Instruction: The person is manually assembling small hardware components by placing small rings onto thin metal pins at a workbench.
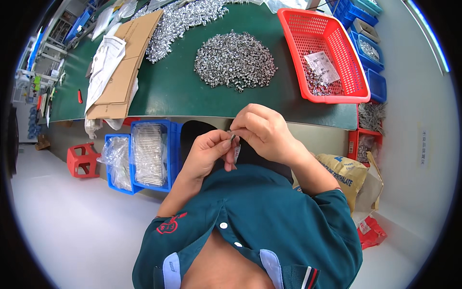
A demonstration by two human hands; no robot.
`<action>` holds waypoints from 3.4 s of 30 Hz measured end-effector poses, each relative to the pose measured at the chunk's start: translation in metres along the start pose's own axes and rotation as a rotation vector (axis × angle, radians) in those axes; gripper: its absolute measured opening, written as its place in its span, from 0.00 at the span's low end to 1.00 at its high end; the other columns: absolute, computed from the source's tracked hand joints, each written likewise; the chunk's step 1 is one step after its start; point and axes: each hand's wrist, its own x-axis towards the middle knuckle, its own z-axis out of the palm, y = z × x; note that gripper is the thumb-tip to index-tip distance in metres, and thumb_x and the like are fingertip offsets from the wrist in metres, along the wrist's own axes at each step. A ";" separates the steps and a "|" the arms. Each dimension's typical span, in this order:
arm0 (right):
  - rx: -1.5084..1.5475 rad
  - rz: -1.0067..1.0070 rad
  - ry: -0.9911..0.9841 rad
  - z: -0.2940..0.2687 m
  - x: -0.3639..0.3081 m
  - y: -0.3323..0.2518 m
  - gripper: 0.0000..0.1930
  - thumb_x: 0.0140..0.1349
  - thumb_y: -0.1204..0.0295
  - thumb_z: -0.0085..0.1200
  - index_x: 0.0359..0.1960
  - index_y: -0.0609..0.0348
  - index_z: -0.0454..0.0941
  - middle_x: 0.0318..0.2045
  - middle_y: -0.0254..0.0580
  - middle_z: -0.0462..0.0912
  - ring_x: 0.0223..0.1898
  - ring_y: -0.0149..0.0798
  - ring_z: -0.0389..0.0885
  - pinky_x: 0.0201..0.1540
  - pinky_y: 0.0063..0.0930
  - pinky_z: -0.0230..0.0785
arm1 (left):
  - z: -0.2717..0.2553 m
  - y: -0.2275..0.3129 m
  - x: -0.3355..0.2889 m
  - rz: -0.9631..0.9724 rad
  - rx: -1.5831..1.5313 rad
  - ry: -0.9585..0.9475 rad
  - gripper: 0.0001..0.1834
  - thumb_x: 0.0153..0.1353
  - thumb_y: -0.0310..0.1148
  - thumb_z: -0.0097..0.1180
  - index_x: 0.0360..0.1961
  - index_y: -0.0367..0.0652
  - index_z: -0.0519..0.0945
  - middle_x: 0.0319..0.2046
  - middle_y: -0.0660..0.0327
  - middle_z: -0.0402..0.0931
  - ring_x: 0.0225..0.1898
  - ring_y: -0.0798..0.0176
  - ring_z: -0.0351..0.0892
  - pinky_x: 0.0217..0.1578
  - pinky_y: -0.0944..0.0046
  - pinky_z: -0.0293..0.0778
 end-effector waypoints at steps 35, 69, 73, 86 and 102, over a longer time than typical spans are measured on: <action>0.903 0.807 -0.083 -0.003 -0.010 0.003 0.06 0.62 0.74 0.55 0.35 0.65 0.77 0.24 0.35 0.78 0.22 0.25 0.75 0.23 0.18 0.68 | 0.004 -0.012 0.001 0.233 0.331 0.228 0.07 0.66 0.28 0.50 0.34 0.35 0.76 0.19 0.62 0.76 0.20 0.73 0.75 0.21 0.74 0.70; -0.539 -0.155 -0.398 -0.073 0.030 -0.018 0.07 0.54 0.69 0.57 0.27 0.58 0.73 0.22 0.41 0.75 0.27 0.45 0.79 0.29 0.36 0.71 | 0.021 0.026 0.036 0.238 0.424 -0.010 0.09 0.69 0.31 0.45 0.35 0.37 0.73 0.20 0.65 0.73 0.21 0.75 0.71 0.21 0.75 0.68; -0.721 -0.106 -0.384 -0.115 0.044 -0.019 0.06 0.57 0.68 0.54 0.30 0.57 0.76 0.26 0.40 0.77 0.31 0.45 0.80 0.33 0.36 0.72 | 0.038 0.057 0.088 0.245 0.377 -0.158 0.11 0.68 0.34 0.47 0.34 0.37 0.73 0.18 0.66 0.68 0.19 0.76 0.68 0.20 0.75 0.65; -0.470 0.464 -0.126 -0.208 0.025 0.052 0.11 0.62 0.66 0.50 0.36 0.61 0.79 0.30 0.50 0.81 0.34 0.47 0.80 0.40 0.36 0.71 | 0.097 0.088 0.213 0.744 1.129 -0.105 0.09 0.62 0.34 0.52 0.32 0.38 0.77 0.24 0.49 0.74 0.27 0.53 0.75 0.30 0.57 0.70; -0.303 0.441 0.169 -0.206 -0.007 0.115 0.08 0.54 0.71 0.60 0.34 0.60 0.81 0.29 0.48 0.83 0.33 0.44 0.83 0.38 0.32 0.73 | 0.115 0.102 0.268 0.639 1.765 -0.073 0.16 0.62 0.45 0.52 0.28 0.42 0.77 0.25 0.48 0.78 0.31 0.45 0.79 0.33 0.48 0.73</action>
